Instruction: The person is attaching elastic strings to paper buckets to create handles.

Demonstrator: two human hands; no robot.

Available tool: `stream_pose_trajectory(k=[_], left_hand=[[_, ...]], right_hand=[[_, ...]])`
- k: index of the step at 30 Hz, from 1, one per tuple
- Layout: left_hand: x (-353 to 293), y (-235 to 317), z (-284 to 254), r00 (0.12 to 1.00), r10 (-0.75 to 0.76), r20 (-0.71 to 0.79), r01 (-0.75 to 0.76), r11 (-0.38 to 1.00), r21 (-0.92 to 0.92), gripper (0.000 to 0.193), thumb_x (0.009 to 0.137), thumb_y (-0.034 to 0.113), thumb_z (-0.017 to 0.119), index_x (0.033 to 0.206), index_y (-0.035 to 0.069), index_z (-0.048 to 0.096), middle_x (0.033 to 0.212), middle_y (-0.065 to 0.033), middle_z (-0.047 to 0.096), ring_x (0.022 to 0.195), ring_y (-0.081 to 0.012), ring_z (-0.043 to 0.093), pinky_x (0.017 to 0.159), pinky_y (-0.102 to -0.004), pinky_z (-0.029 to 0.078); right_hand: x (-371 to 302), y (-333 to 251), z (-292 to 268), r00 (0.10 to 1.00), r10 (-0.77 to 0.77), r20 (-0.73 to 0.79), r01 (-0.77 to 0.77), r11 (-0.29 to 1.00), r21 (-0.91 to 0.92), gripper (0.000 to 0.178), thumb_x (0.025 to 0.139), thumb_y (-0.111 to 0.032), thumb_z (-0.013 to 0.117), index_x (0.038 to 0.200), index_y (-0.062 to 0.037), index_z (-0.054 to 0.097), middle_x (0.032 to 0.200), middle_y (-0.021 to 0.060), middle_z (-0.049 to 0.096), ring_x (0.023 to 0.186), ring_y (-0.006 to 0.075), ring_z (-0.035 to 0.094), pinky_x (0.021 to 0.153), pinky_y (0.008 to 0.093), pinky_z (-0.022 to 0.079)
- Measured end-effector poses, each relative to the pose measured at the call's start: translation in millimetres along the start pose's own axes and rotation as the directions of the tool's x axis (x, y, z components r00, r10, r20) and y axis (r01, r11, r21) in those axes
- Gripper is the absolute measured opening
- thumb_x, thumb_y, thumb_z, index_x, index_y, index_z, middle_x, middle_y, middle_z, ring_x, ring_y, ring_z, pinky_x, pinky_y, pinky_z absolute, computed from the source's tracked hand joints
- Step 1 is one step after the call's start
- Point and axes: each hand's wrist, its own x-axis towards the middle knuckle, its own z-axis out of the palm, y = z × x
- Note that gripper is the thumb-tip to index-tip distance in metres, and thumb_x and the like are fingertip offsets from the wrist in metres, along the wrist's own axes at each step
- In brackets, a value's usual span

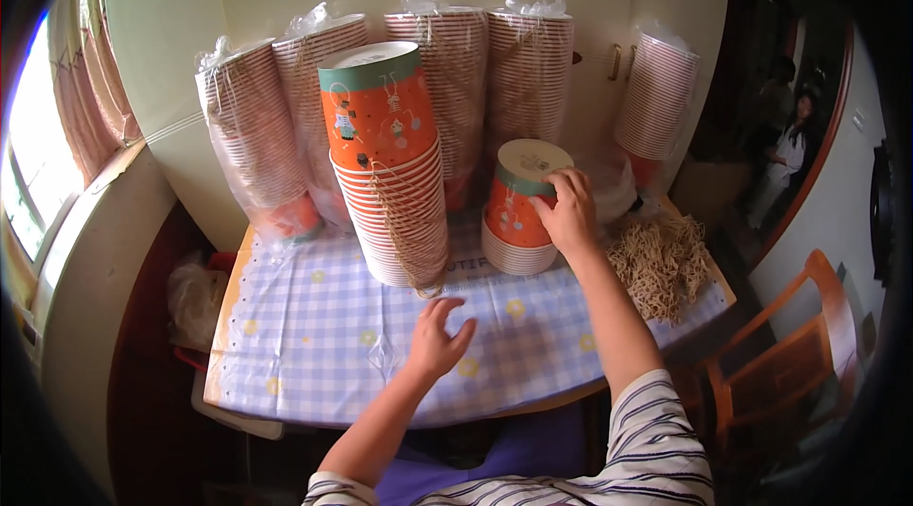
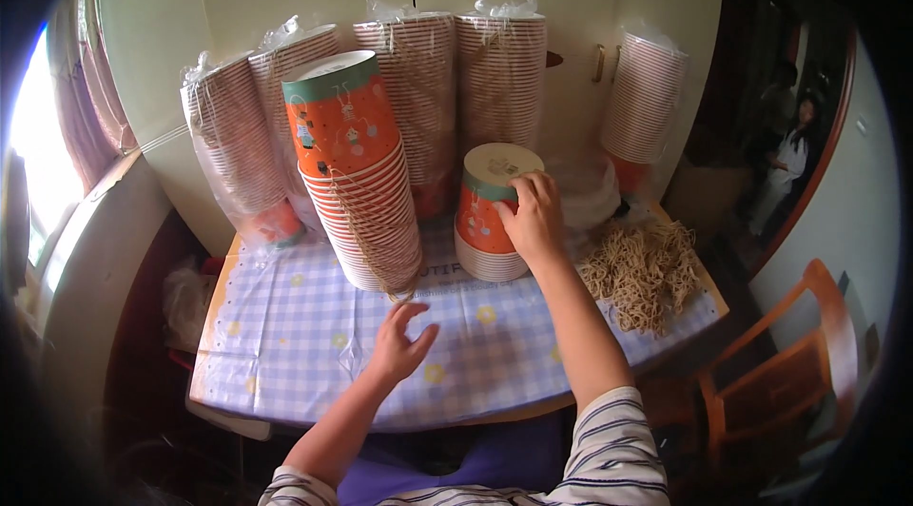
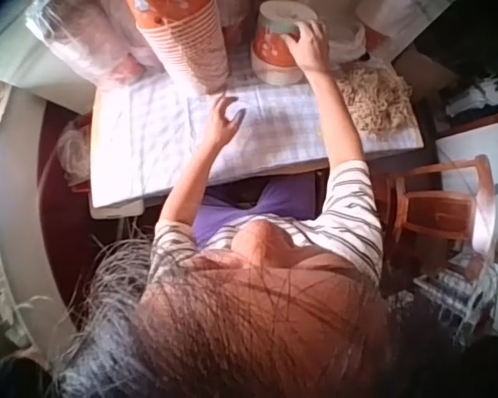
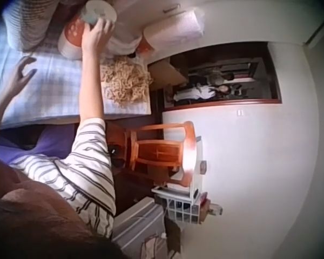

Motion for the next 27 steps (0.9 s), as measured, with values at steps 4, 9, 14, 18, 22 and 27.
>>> stream_pose_trajectory(k=[4,9,14,18,22,27], left_hand=[[51,-2,66,0.988,0.094,-0.125,-0.098,0.995,-0.031,0.047,0.076,0.02,0.071,0.114,0.001,0.053,0.114,-0.0185,0.053,0.104,-0.0342,0.053,0.089,-0.0378,0.044],[69,-19,113,0.949,0.139,-0.284,-0.146,0.989,-0.004,0.059,0.074,0.019,0.073,0.124,0.002,0.045,0.122,-0.02,0.048,0.111,-0.0364,0.049,0.095,-0.041,0.041],[70,-18,114,0.967,0.146,-0.209,-0.146,0.989,0.018,0.063,0.072,0.017,0.074,0.125,0.003,0.043,0.125,-0.0224,0.046,0.114,-0.0387,0.047,0.095,-0.0428,0.04],[68,-25,114,0.962,0.174,-0.212,-0.178,0.984,0.002,0.062,0.072,0.016,0.073,0.125,0.004,0.043,0.127,-0.0234,0.045,0.114,-0.0401,0.047,0.094,-0.0438,0.04],[70,-25,117,0.955,0.207,-0.214,-0.202,0.978,0.044,0.062,0.073,0.016,0.072,0.126,0.006,0.043,0.128,-0.0241,0.045,0.114,-0.0416,0.046,0.094,-0.0455,0.04],[69,-22,117,0.963,0.191,-0.19,-0.175,0.98,0.098,0.061,0.073,0.015,0.072,0.126,0.007,0.043,0.129,-0.0234,0.043,0.114,-0.0418,0.046,0.094,-0.0459,0.04]], right_hand=[[-3,-2,5,0.998,0.048,-0.048,-0.044,0.996,0.082,0.034,0.063,-0.006,0.076,0.092,-0.0023,0.057,0.1,0.0126,0.058,0.103,0.0333,0.051,0.09,0.0419,0.042],[-2,-2,7,0.999,0.03,-0.041,-0.028,0.997,0.066,0.032,0.065,-0.005,0.075,0.091,-0.0028,0.057,0.102,0.0122,0.059,0.104,0.0314,0.052,0.09,0.04,0.042],[4,4,7,0.996,0.08,-0.034,-0.073,0.984,0.163,0.027,0.065,-0.005,0.074,0.087,-0.0031,0.059,0.095,0.0119,0.061,0.098,0.0322,0.054,0.088,0.0419,0.042],[7,-5,13,0.993,0.118,-0.014,-0.114,0.98,0.161,0.024,0.065,-0.005,0.074,0.085,-0.0032,0.06,0.093,0.0112,0.062,0.094,0.0307,0.055,0.085,0.0403,0.043],[8,-6,12,0.986,0.163,-0.027,-0.155,0.968,0.196,0.022,0.066,-0.005,0.074,0.083,-0.0031,0.06,0.092,0.011,0.062,0.091,0.03,0.055,0.082,0.0392,0.043],[10,-3,7,0.988,0.155,-0.013,-0.15,0.97,0.192,0.023,0.066,-0.004,0.074,0.084,-0.0027,0.059,0.091,0.0107,0.062,0.091,0.0299,0.056,0.082,0.0392,0.044]])
